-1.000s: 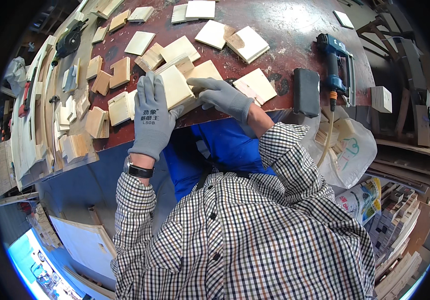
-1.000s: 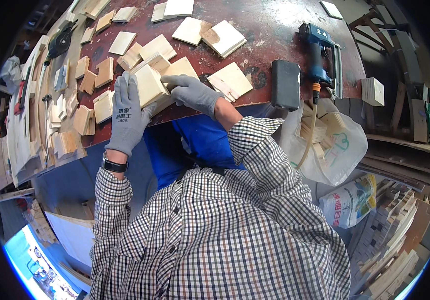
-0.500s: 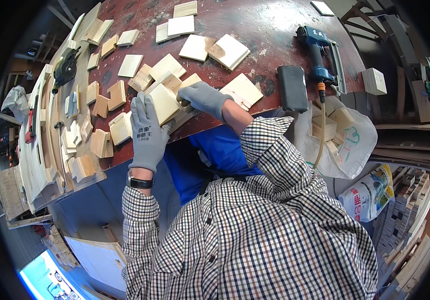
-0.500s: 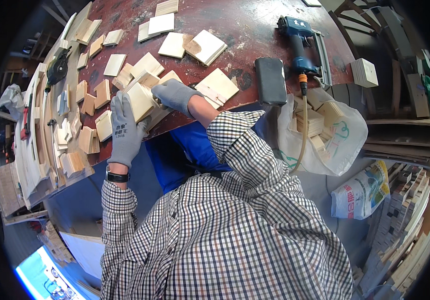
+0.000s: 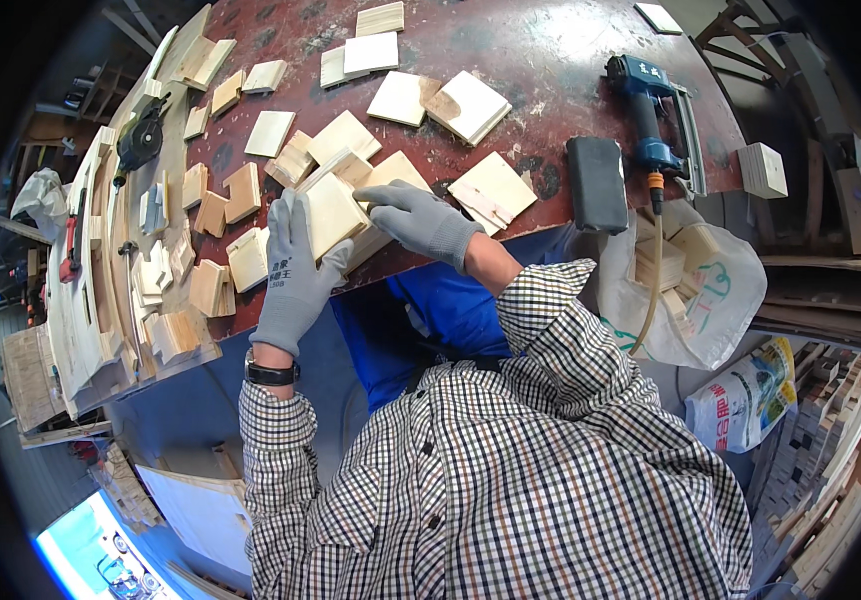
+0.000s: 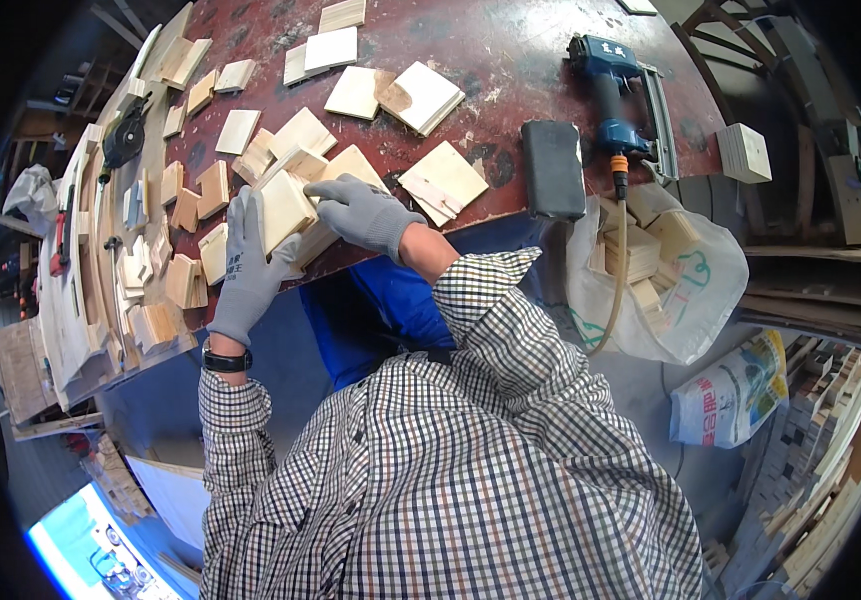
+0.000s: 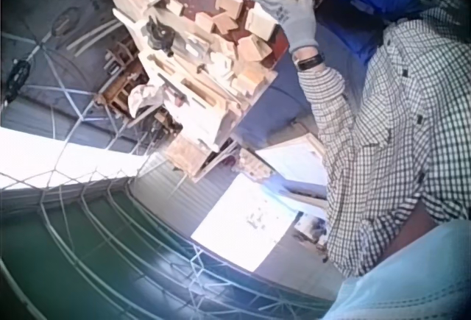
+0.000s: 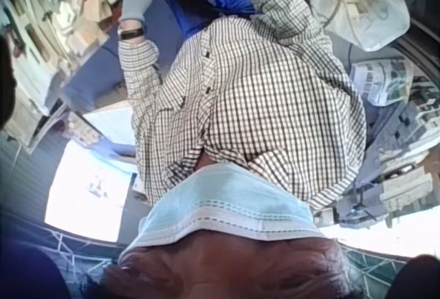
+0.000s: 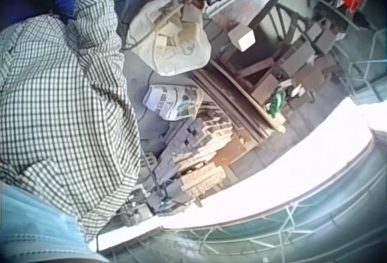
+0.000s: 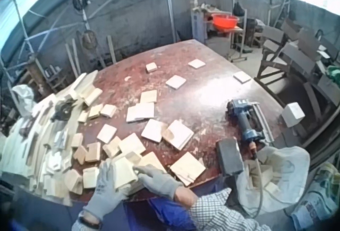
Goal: The person assembles small wooden boxes by hand, aligning pre-cut wooden pieces and securing them with a pneumatic nail gun. The person repeatedly picks up pieces, forms box shapes, and fastens them on a cluttered workbench.
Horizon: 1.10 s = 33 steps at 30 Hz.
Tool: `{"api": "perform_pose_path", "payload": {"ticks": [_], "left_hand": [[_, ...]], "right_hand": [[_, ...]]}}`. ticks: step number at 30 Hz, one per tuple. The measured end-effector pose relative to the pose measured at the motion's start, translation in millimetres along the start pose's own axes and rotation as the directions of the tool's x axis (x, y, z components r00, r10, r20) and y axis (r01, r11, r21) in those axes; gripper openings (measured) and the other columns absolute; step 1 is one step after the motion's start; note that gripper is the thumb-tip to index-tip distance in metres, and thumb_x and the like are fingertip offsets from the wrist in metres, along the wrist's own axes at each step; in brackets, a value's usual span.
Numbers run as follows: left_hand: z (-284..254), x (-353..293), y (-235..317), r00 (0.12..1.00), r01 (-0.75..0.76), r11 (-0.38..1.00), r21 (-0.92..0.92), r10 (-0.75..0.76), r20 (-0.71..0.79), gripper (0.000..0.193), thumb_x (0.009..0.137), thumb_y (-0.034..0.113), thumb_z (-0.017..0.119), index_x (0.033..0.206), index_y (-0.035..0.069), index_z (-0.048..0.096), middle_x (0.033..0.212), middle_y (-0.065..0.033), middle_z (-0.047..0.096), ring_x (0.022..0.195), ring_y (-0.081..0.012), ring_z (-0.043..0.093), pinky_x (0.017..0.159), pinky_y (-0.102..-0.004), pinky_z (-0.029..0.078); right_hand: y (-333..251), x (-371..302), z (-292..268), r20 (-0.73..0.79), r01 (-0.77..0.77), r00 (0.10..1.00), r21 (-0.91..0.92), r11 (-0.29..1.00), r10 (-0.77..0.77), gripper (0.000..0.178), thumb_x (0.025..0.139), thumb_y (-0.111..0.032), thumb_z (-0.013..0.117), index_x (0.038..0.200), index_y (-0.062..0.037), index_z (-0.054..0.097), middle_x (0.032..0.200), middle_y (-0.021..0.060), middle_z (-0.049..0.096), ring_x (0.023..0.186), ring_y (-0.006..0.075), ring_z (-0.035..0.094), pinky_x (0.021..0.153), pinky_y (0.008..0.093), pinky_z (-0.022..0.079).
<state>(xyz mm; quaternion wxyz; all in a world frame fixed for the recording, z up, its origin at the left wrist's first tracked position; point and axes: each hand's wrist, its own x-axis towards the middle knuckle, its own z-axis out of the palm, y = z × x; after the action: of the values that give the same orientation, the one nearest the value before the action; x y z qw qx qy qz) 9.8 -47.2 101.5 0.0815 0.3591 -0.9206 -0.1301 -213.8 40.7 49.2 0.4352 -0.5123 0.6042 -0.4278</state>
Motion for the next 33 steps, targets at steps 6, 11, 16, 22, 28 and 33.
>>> {"api": "perform_pose_path", "payload": {"ticks": [6,11,16,22,28,33], "left_hand": [[-24,2,-5,0.992,0.056,0.988,-0.146,-0.039,0.116,0.076,0.109,0.043,0.059,0.167,0.004,0.028,0.174,-0.0193,0.025,0.163,-0.0339,0.019,0.132,-0.0428,0.021],[-31,4,-13,0.998,-0.033,0.969,-0.244,0.047,0.052,0.065,0.112,0.038,0.054,0.166,0.008,0.034,0.172,-0.0152,0.034,0.160,-0.0317,0.031,0.129,-0.0399,0.028],[-36,-6,-6,0.969,-0.114,0.905,-0.409,0.010,-0.247,0.060,0.114,0.038,0.051,0.162,0.005,0.040,0.167,-0.0148,0.043,0.155,-0.0322,0.041,0.126,-0.0421,0.035],[-37,-33,0,0.838,-0.031,0.896,-0.442,-0.218,-0.501,0.062,0.114,0.043,0.046,0.163,0.005,0.039,0.166,-0.0168,0.044,0.156,-0.0337,0.040,0.127,-0.0445,0.034],[-37,-56,16,0.807,-0.084,0.916,-0.392,-0.169,-0.566,0.062,0.116,0.041,0.042,0.163,0.001,0.037,0.165,-0.0182,0.044,0.155,-0.0325,0.040,0.126,-0.0424,0.033],[-29,-68,17,0.795,-0.044,0.937,-0.345,-0.176,-0.580,0.063,0.116,0.044,0.041,0.163,0.001,0.037,0.166,-0.0189,0.044,0.155,-0.0340,0.040,0.126,-0.0448,0.034]], "right_hand": [[-1,0,0,-0.012,0.018,1.000,-0.022,1.000,-0.018,0.051,0.105,-0.031,0.050,0.149,-0.0084,0.060,0.135,0.0204,0.061,0.125,0.0348,0.061,0.110,0.0409,0.047],[-10,1,-1,-0.049,0.003,0.999,-0.053,0.999,-0.006,0.052,0.106,-0.036,0.051,0.147,-0.0058,0.061,0.135,0.0220,0.063,0.127,0.0365,0.061,0.111,0.0427,0.047],[-36,0,10,-0.232,-0.045,0.973,-0.165,0.985,0.006,0.058,0.097,-0.050,0.060,0.134,-0.0066,0.070,0.121,0.0206,0.069,0.103,0.0350,0.073,0.093,0.0451,0.057],[-49,17,20,-0.328,-0.135,0.944,-0.268,0.954,0.042,0.062,0.095,-0.060,0.065,0.129,-0.0077,0.072,0.118,0.0179,0.071,0.100,0.0318,0.074,0.089,0.0446,0.057],[-55,22,27,-0.340,-0.132,0.941,-0.339,0.932,0.010,0.053,0.098,-0.052,0.070,0.127,-0.0080,0.074,0.113,0.0166,0.071,0.096,0.0299,0.074,0.084,0.0419,0.059],[-55,19,29,-0.368,-0.110,0.929,-0.348,0.931,-0.027,0.044,0.096,-0.038,0.075,0.127,-0.0061,0.075,0.110,0.0179,0.071,0.092,0.0282,0.074,0.081,0.0400,0.061]]}}
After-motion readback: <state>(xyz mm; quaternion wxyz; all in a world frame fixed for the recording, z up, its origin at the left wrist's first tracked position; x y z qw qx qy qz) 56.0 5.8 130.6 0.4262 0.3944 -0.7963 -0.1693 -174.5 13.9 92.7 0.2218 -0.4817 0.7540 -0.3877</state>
